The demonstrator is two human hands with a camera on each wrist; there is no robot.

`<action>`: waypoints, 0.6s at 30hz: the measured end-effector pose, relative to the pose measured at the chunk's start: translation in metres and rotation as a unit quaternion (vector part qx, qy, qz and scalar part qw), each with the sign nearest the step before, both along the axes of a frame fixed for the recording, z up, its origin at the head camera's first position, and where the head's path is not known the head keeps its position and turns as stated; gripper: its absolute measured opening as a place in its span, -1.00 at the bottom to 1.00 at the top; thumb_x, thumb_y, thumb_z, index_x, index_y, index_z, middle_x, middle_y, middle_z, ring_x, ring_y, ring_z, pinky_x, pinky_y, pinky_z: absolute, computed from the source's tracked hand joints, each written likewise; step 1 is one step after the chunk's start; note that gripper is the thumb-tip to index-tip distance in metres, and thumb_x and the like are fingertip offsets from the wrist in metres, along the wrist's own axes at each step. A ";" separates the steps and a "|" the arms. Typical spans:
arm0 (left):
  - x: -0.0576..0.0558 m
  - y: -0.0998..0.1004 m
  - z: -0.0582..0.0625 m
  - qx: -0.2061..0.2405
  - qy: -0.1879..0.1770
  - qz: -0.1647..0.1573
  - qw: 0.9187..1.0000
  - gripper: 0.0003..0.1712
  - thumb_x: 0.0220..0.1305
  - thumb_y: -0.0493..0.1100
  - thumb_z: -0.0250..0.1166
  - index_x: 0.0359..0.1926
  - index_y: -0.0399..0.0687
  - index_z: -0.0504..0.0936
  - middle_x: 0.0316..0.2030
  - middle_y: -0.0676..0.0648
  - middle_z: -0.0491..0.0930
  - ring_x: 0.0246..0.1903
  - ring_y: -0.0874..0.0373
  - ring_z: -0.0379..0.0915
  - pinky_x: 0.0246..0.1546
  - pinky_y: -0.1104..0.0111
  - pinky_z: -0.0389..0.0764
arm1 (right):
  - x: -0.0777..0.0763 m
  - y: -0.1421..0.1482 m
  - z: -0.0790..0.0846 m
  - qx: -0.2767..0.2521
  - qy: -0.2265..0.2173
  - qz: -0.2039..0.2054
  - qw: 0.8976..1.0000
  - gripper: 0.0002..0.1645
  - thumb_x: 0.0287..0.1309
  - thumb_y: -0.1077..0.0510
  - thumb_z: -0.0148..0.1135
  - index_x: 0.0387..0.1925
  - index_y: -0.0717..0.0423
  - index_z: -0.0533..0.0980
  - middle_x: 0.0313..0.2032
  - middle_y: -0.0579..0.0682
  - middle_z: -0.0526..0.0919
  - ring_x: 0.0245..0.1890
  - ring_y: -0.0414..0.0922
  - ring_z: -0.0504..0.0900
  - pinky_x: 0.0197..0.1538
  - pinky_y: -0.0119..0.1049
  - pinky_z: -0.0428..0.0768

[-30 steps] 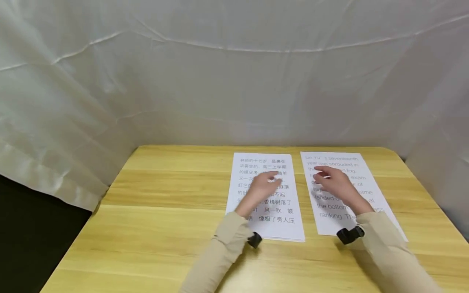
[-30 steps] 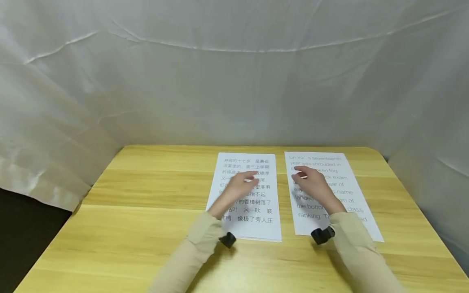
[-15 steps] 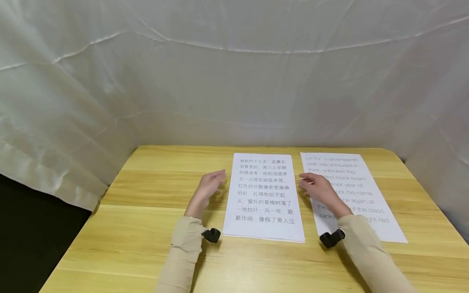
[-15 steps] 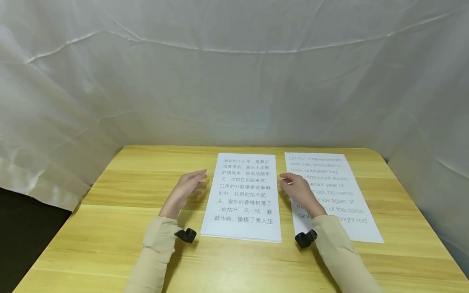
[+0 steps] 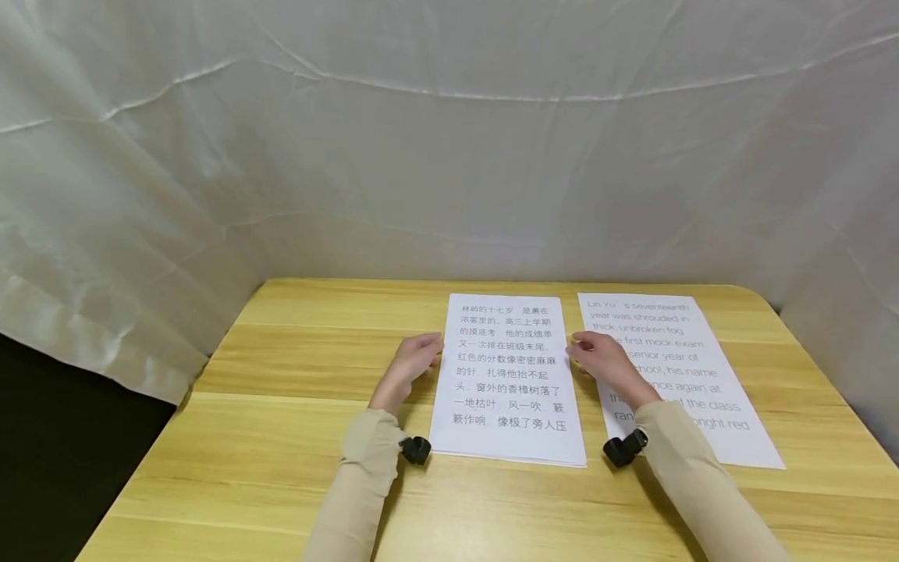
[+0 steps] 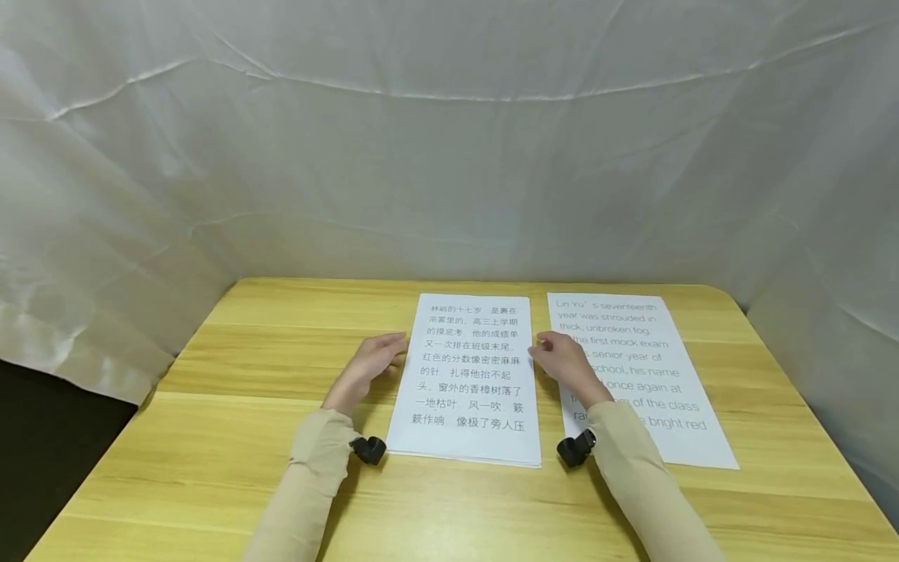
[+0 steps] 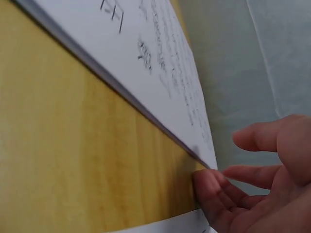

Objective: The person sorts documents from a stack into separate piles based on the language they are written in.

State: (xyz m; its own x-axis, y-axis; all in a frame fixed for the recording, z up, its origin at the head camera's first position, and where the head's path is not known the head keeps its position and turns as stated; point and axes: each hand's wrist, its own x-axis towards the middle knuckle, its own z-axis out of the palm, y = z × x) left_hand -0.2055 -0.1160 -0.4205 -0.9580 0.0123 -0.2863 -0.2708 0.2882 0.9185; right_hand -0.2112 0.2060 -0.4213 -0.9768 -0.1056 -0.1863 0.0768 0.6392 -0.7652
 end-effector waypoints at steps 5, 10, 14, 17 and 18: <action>-0.005 0.002 -0.004 -0.049 0.021 -0.026 0.998 -0.60 0.41 -0.18 0.12 0.19 -0.25 0.54 -0.32 -0.07 0.54 -0.49 0.14 0.30 -0.47 0.38 0.33 | -0.004 -0.004 -0.006 0.026 0.000 -0.007 1.000 -0.41 0.35 0.12 0.04 0.27 0.42 0.31 0.08 0.33 0.50 -0.17 0.02 0.52 -0.19 -0.23 0.51; -0.010 0.006 -0.003 -0.083 0.032 -0.055 0.995 -0.74 0.40 -0.21 0.11 -0.40 -0.25 0.59 -0.73 0.04 0.09 -0.70 0.18 -0.01 -0.60 0.39 0.10 | -0.008 -0.009 -0.007 0.051 0.008 0.000 0.999 -0.51 0.32 0.14 0.08 0.16 0.41 0.44 -0.08 0.26 0.55 -0.24 0.00 0.43 -0.25 -0.26 0.38; -0.012 0.009 -0.002 -0.101 0.026 -0.050 0.993 -0.55 0.40 -0.20 0.11 -0.66 -0.15 0.24 -0.72 0.01 0.06 -0.68 0.17 -0.02 -0.58 0.40 0.06 | -0.008 -0.011 -0.007 0.056 0.013 0.008 0.998 -0.50 0.30 0.14 0.09 0.15 0.42 0.44 -0.16 0.23 0.54 -0.23 0.02 0.44 -0.22 -0.20 0.40; -0.010 0.009 -0.001 -0.102 0.019 -0.033 0.994 -0.67 0.38 -0.18 0.13 -0.50 -0.28 0.57 -0.50 -0.09 0.52 -0.46 0.15 0.33 -0.41 0.38 0.34 | -0.006 -0.011 -0.007 0.052 0.016 0.012 0.998 -0.39 0.30 0.14 0.07 0.28 0.43 0.32 0.03 0.31 0.52 -0.04 0.10 0.47 0.00 -0.05 0.46; -0.009 0.010 -0.001 -0.100 0.016 -0.032 0.994 -0.72 0.38 -0.17 0.14 -0.32 -0.30 0.66 -0.31 -0.14 0.61 -0.30 0.11 0.43 -0.27 0.34 0.43 | -0.005 -0.012 -0.007 0.050 0.015 0.012 0.999 -0.38 0.31 0.14 0.06 0.30 0.42 0.29 0.09 0.34 0.49 0.02 0.13 0.45 0.07 0.00 0.44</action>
State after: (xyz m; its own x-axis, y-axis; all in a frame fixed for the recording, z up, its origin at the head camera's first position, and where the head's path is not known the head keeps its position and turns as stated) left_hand -0.2150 -0.1064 -0.4213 -0.9657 0.0194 -0.2590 -0.2180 0.4817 0.8488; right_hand -0.2161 0.1942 -0.4284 -0.9795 -0.1109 -0.1680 0.0390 0.7141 -0.6990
